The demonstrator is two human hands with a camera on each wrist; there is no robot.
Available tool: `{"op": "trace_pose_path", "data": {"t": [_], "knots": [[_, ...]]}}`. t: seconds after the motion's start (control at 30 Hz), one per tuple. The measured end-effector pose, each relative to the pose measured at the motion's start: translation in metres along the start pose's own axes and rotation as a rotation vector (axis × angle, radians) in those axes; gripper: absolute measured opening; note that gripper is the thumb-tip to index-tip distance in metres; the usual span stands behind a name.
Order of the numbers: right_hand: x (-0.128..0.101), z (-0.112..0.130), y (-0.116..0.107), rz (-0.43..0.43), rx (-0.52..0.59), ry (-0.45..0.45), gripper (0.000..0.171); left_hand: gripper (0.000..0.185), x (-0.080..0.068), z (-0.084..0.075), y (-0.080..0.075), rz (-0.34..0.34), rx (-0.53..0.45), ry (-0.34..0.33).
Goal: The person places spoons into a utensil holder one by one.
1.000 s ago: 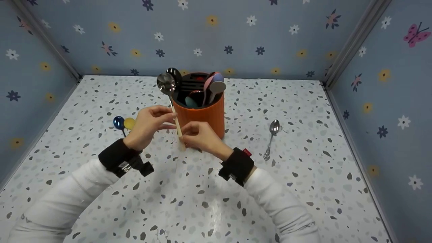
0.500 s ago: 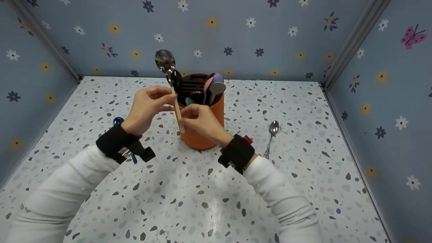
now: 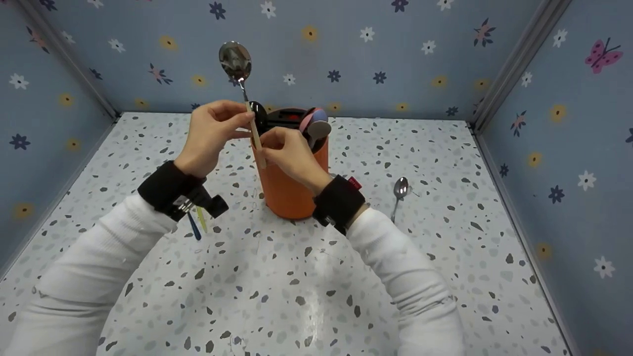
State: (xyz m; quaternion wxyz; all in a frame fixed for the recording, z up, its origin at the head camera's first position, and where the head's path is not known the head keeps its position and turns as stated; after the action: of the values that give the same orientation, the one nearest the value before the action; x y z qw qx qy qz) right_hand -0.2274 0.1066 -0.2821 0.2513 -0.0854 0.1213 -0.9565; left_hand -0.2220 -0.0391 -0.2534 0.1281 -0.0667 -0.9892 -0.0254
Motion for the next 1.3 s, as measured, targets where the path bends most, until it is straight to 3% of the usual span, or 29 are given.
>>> {"op": "trace_pose_path", "data": {"t": [0.5, 0.77, 1.0, 1.3], "knots": [[0.028, 0.006, 0.001, -0.091, -0.145, -0.027, 0.021, 0.017, 0.02, 0.0, -0.006, -0.092, 0.07, 0.048], [0.037, 0.001, 0.004, -0.132, -0.287, -0.053, 0.018, 0.021, 0.027, 0.009, -0.009, -0.124, 0.059, 0.022], [0.042, -0.004, 0.004, -0.176, -0.41, -0.03, 0.018, 0.019, 0.03, 0.018, -0.011, -0.14, -0.019, 0.001], [0.035, -0.01, 0.0, -0.214, -0.398, -0.078, 0.018, 0.02, 0.031, 0.034, -0.021, -0.174, -0.039, -0.08]]}}
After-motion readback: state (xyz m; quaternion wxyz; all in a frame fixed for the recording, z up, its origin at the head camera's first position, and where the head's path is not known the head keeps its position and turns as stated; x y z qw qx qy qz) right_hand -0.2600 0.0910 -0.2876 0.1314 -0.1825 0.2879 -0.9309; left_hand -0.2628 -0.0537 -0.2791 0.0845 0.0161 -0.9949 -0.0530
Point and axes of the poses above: each hand's wrist, its own x-axis towards the middle knuckle, its own y-axis out of the palm, z = x × y, the point moved 2 cm from there along x, towards the middle knuckle, and after that the axes turned 6 degrees about z, right-handed, at the moved point
